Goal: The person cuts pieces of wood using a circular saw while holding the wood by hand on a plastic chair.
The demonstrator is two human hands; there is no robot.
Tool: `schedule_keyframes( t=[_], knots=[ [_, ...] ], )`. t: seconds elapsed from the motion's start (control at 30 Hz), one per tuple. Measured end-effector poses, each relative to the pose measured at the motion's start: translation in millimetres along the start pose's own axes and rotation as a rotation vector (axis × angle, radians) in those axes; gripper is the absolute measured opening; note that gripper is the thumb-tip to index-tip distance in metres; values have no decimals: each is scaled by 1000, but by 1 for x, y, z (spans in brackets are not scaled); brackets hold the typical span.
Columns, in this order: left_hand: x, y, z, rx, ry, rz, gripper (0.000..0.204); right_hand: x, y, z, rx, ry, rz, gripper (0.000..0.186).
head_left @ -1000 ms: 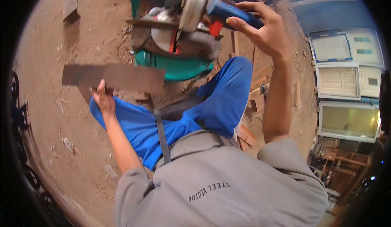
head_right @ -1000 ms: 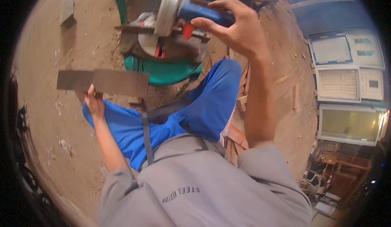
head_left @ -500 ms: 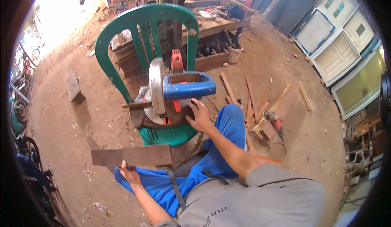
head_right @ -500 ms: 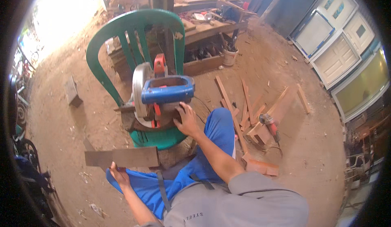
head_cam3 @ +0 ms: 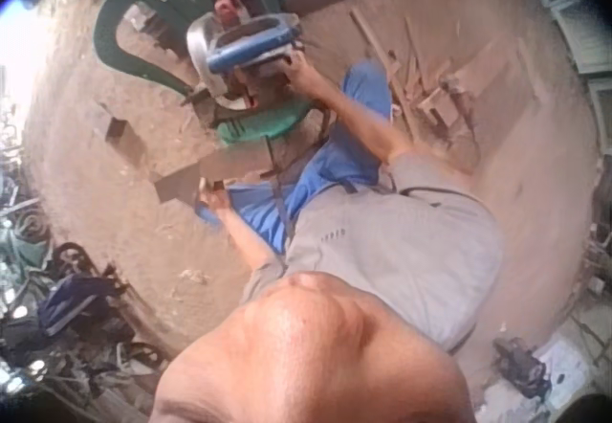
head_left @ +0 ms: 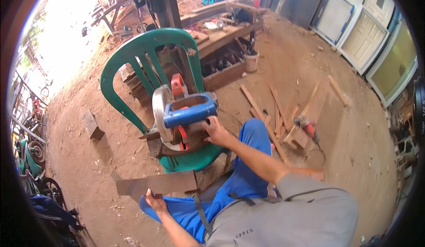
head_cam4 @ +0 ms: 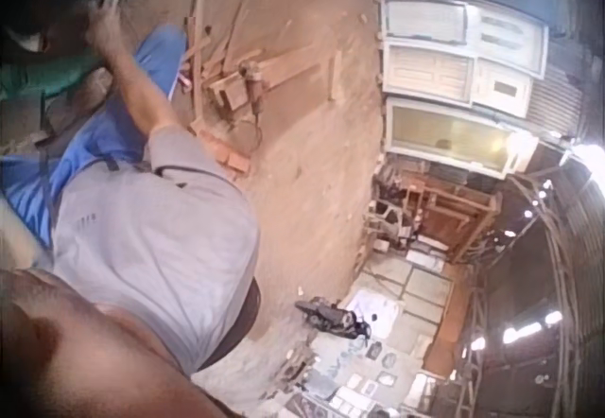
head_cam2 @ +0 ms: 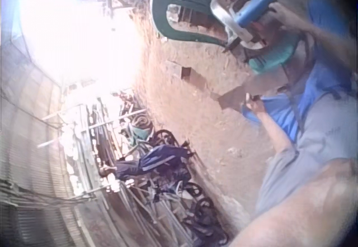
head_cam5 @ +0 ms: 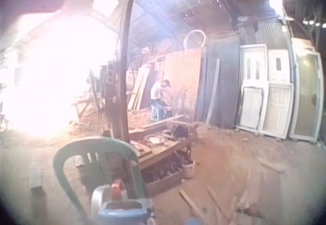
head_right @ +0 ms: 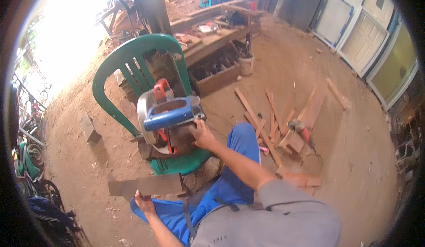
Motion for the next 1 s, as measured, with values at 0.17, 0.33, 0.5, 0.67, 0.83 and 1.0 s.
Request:
schedule_keyframes(
  t=[0.17,0.33,0.5,0.67,0.83,1.0],
  knots=[
    [13,5,-2,29,29,-38,35,-8,11,-2,49,-82,-129,71],
    [7,4,2,19,24,-50,37,-34,-5,6,92,-179,-169,88],
    [13,-4,2,-3,0,-89,32,-82,-53,41,205,-20,-314,93],
    [13,0,1,-24,11,-98,36,-167,-113,86,412,205,-56,92],
    [15,8,-9,-100,-38,-132,35,-206,-142,160,881,-151,456,102],
    [31,-13,0,-115,-62,-122,35,-152,-117,108,509,-14,329,80]
  ],
)
Point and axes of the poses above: each hand's wrist, its own y-axis towards the middle knuckle, its own x-axis out of the palm, z = x × y, the point moved 5 cm from there along y, towards the middle knuckle, and after that the axes turned 7 degrees about x, right-handed, at the moved point
